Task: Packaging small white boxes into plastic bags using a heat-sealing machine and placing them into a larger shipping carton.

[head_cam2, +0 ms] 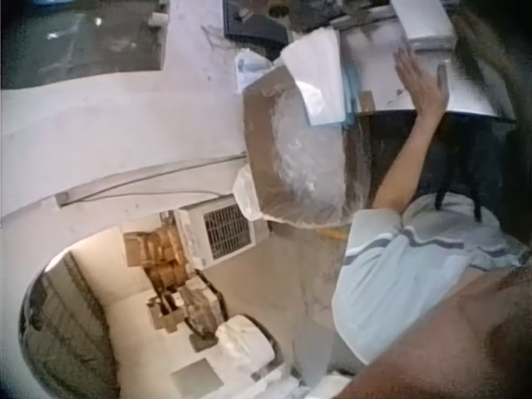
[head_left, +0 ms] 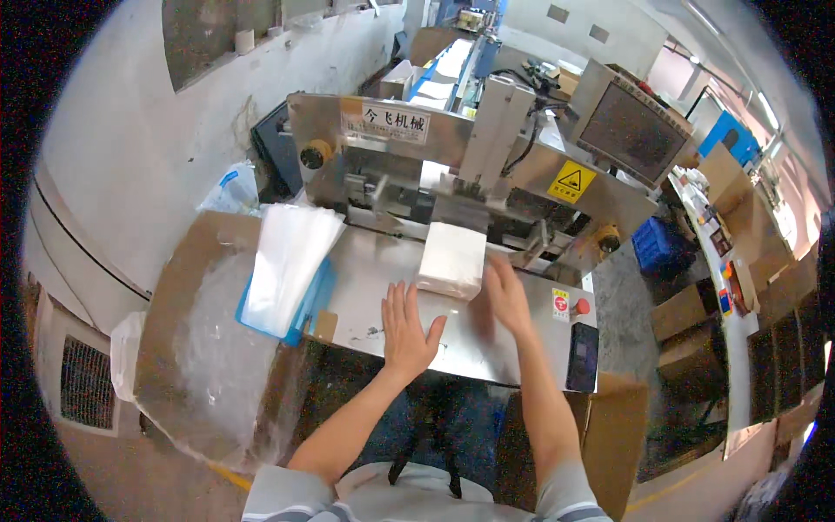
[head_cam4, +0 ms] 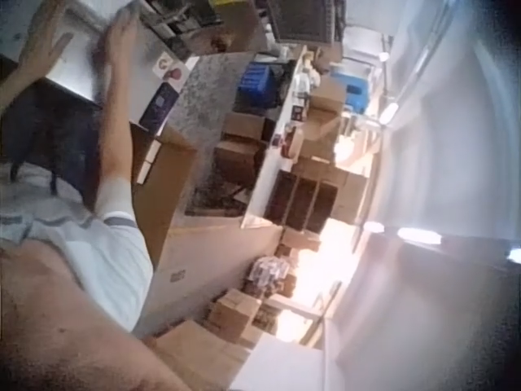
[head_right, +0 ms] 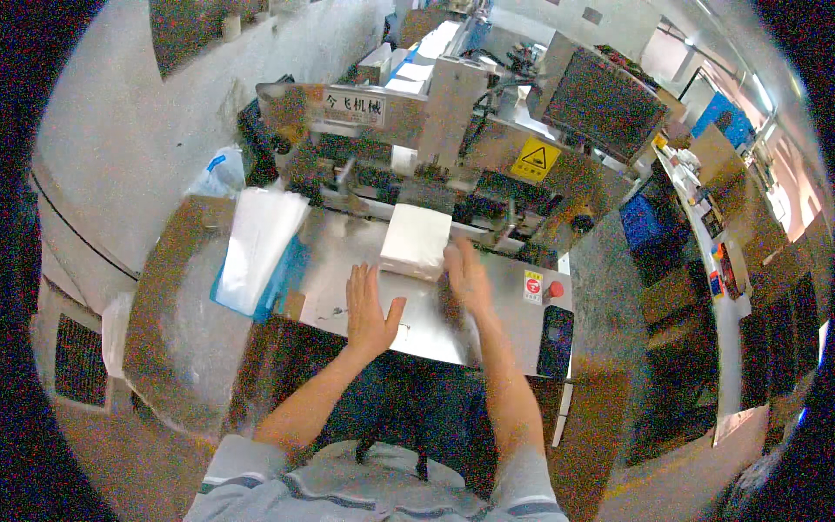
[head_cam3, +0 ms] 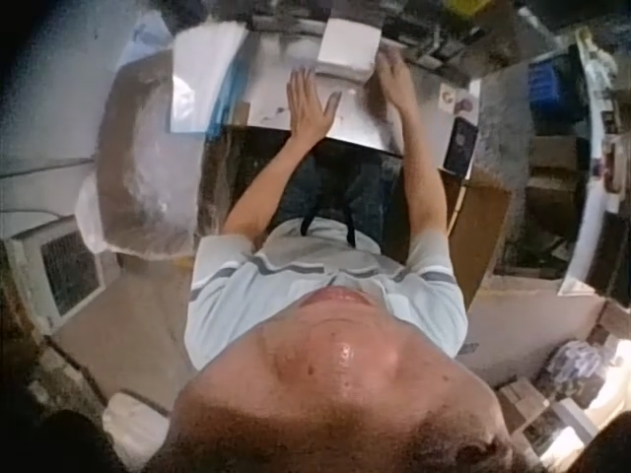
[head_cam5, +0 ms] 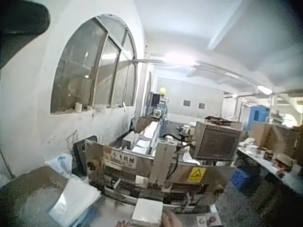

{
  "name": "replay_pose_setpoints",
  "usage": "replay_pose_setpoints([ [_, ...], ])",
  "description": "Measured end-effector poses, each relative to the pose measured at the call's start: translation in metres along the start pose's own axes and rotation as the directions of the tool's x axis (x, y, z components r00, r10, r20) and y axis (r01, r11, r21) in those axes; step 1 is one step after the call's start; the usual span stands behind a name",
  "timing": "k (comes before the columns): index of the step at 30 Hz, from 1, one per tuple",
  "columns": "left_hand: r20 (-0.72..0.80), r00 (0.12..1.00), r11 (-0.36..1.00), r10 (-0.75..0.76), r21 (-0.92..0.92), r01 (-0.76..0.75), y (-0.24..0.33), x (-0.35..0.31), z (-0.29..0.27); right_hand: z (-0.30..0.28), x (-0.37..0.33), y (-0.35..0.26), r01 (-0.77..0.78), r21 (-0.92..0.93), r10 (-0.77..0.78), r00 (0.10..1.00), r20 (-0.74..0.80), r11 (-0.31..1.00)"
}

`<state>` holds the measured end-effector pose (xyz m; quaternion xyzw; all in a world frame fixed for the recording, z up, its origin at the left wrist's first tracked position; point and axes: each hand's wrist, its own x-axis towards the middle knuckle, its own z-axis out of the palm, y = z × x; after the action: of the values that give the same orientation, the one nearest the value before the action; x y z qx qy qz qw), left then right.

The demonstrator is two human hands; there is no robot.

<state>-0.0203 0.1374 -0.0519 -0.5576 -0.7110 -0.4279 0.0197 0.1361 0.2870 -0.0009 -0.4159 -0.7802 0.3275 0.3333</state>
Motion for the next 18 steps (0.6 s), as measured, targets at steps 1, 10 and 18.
replay_pose_setpoints([
  [1,-0.008,1.0,1.0,0.009,0.009,-0.009,-0.003,-0.001,0.001,0.005,-0.012,0.008,0.017,0.016,-0.017,1.0,-0.015,1.0],
  [10,-0.004,1.0,1.0,0.009,-0.017,-0.009,0.002,0.001,0.0,0.01,-0.056,0.0,-0.154,0.243,0.155,0.988,0.019,0.958],
  [18,-0.047,0.998,0.999,0.041,0.003,-0.041,-0.004,-0.004,0.006,0.019,-0.051,0.008,-0.145,0.221,0.152,0.988,-0.013,0.964],
])
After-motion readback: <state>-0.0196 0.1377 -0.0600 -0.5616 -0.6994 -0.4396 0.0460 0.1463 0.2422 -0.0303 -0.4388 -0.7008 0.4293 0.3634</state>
